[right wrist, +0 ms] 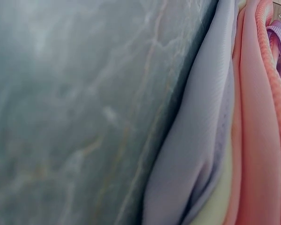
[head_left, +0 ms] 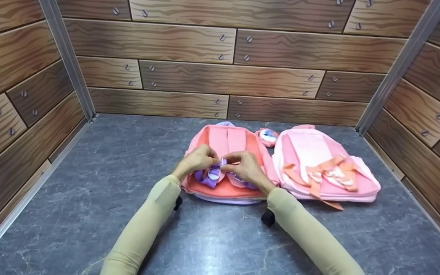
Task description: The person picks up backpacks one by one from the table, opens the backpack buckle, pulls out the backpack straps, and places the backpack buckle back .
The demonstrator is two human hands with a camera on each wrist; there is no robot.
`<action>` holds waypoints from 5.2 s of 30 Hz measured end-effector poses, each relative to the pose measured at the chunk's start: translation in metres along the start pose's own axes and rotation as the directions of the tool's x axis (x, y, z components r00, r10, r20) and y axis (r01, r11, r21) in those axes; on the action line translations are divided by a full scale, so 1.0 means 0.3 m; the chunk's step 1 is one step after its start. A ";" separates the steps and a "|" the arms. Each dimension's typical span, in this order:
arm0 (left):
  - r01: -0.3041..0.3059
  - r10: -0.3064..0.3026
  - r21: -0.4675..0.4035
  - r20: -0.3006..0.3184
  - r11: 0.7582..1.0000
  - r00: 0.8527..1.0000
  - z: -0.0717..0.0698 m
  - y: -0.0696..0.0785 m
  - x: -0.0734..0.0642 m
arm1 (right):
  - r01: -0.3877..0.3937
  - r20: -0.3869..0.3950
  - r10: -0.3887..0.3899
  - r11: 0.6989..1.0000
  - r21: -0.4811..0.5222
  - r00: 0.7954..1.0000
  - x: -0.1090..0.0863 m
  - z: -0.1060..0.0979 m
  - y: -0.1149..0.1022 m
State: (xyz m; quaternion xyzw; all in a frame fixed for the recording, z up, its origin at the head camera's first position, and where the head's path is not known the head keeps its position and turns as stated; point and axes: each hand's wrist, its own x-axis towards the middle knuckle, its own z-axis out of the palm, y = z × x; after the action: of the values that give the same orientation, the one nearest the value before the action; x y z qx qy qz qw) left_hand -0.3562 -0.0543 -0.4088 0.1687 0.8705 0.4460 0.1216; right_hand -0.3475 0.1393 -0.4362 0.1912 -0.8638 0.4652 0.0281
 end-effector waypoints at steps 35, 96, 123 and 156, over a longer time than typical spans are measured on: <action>-0.029 0.028 -0.026 -0.055 0.999 0.998 -0.001 -0.020 -0.008 | -0.026 -0.017 0.026 0.999 -0.020 1.000 -0.004 0.002 0.012; -0.056 0.052 -0.032 -0.113 0.998 0.992 -0.012 -0.007 -0.010 | -0.045 -0.020 0.045 0.999 0.005 0.999 0.007 -0.005 -0.004; -0.051 0.047 -0.033 -0.115 0.998 0.992 -0.003 -0.010 -0.004 | -0.035 0.018 0.035 0.999 0.038 0.999 0.013 -0.018 -0.005; -0.064 0.058 -0.045 -0.129 0.997 0.990 -0.025 -0.022 -0.015 | -0.049 -0.009 0.049 0.999 0.011 0.999 0.011 -0.017 -0.007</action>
State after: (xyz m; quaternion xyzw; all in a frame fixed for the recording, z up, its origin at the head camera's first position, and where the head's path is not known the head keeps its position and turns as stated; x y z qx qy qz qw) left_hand -0.3562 -0.0652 -0.4095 0.1633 0.8597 0.4808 0.0560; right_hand -0.3507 0.1415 -0.4309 0.1678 -0.8657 0.4712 0.0199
